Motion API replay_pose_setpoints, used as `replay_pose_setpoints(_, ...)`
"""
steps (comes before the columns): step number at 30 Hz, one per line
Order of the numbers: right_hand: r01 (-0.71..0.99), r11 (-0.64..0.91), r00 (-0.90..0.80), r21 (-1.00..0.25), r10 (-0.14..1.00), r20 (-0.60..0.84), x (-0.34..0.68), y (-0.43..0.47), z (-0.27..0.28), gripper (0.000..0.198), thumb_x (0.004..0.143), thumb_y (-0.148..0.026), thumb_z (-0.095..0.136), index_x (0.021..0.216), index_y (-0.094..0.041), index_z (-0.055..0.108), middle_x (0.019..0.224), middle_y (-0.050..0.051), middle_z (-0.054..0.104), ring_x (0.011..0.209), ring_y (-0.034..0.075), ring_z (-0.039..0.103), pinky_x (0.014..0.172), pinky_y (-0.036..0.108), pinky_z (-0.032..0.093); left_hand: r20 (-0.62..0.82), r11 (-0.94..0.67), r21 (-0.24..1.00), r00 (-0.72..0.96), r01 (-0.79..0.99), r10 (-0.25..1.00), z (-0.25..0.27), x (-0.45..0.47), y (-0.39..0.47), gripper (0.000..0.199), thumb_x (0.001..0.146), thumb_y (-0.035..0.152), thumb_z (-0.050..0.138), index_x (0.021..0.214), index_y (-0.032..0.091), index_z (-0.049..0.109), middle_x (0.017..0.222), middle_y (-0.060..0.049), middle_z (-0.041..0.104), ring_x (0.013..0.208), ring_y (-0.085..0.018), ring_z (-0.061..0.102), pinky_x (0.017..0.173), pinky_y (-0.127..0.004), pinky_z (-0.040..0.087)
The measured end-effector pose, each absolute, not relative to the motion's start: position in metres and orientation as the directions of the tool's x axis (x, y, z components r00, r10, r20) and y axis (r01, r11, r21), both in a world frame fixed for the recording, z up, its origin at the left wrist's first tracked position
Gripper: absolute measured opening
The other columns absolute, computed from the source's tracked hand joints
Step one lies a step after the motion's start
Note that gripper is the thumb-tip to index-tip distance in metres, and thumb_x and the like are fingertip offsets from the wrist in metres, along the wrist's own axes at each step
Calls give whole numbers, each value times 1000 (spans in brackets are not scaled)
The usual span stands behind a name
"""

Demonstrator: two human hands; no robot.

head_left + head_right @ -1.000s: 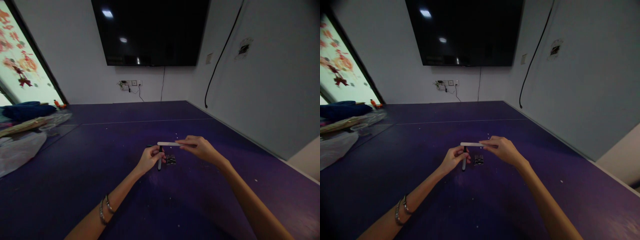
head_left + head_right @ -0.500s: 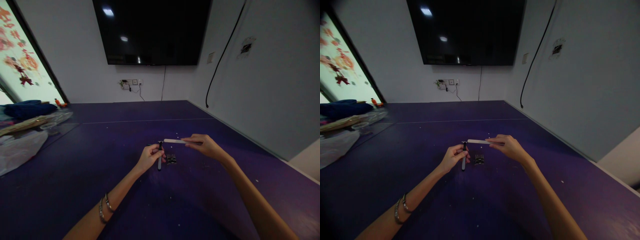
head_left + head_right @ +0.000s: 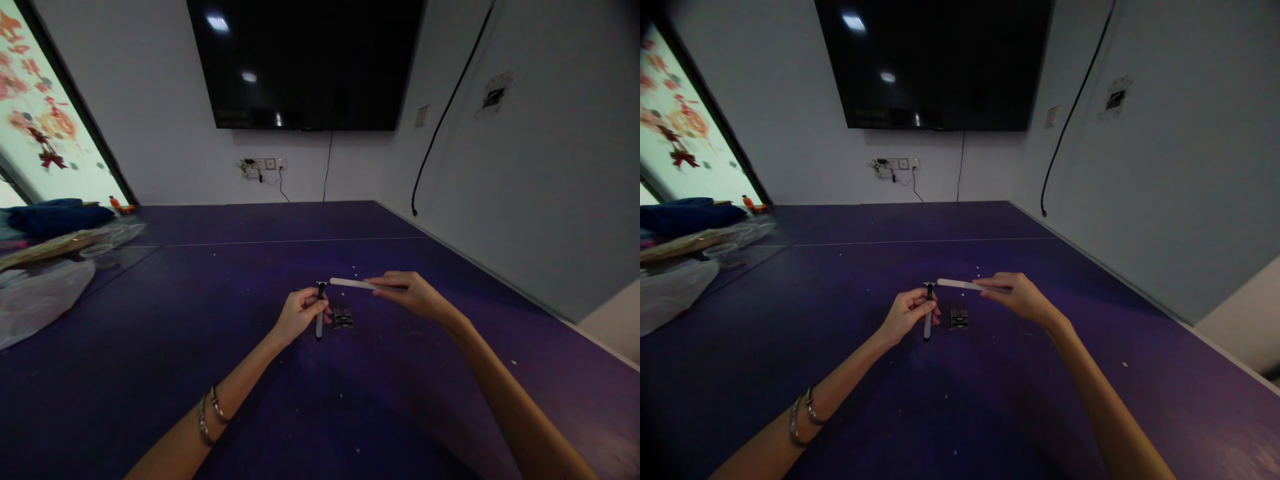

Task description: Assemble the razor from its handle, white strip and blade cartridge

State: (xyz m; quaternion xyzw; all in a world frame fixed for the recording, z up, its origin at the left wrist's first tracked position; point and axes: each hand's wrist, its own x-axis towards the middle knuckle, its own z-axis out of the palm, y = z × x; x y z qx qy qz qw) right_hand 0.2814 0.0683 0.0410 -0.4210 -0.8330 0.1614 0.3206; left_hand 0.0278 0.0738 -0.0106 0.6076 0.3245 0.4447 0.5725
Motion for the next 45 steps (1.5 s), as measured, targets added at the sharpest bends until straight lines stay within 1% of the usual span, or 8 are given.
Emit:
replay_pose_setpoints(4,563,614,-450,-553,789,418,270,65,39,32,81,-38,54,109,-26,65,95,5,69,82,18,60,74,29,45,176,-148,984,409,-100,896,-11,30,72,19,74,28,62,81,11,55,66,-4,63,54,-15,63,53,-26,51)
replay_pose_setpoints(9,580,597,-461,-555,802,380,276,67,41,32,80,-38,55,108,-25,65,92,5,69,79,18,60,72,30,45,188,-153,981,419,-116,888,-10,29,71,20,74,28,62,82,11,55,67,-4,63,55,-15,63,54,-27,51)
replay_pose_setpoints(18,571,597,-467,-564,801,374,269,63,44,32,81,-36,54,109,-26,65,97,4,69,85,19,62,74,30,46,203,-182,979,411,-90,889,-13,28,73,20,74,28,62,84,11,55,68,-4,63,55,-16,64,54,-26,51)
replay_pose_setpoints(23,565,518,-436,-642,848,301,280,65,44,31,78,-37,58,107,-28,66,100,2,69,86,20,63,76,33,49,221,-202,975,404,-89,888,-12,27,74,21,74,29,62,83,11,55,68,-4,63,57,-16,64,55,-27,51)
replay_pose_setpoints(27,513,499,-420,-698,855,303,271,63,43,31,77,-35,59,107,-28,65,105,1,68,92,21,63,82,34,49,230,-215,973,399,-81,888,-12,28,73,20,74,28,62,84,11,56,68,-5,63,58,-16,64,59,-28,52)
replay_pose_setpoints(36,526,489,-432,-696,858,277,277,63,44,31,76,-35,60,106,-29,66,106,1,67,95,22,63,86,37,49,235,-210,972,391,-107,890,-9,27,71,20,73,27,63,83,11,57,68,-4,64,58,-15,64,57,-27,52)
replay_pose_setpoints(40,479,498,-420,-723,853,310,267,62,42,31,77,-35,59,107,-28,65,107,1,67,96,21,62,87,36,49,237,-211,971,384,-110,892,-10,28,71,22,72,29,64,82,11,56,67,-4,63,57,-15,64,58,-28,53)
replay_pose_setpoints(45,470,482,-420,-740,859,292,265,65,38,31,77,-32,59,106,-28,66,106,1,67,96,21,62,88,37,48,236,-201,971,375,-130,896,-10,27,71,22,73,29,64,83,11,56,67,-4,63,57,-15,64,59,-28,54)
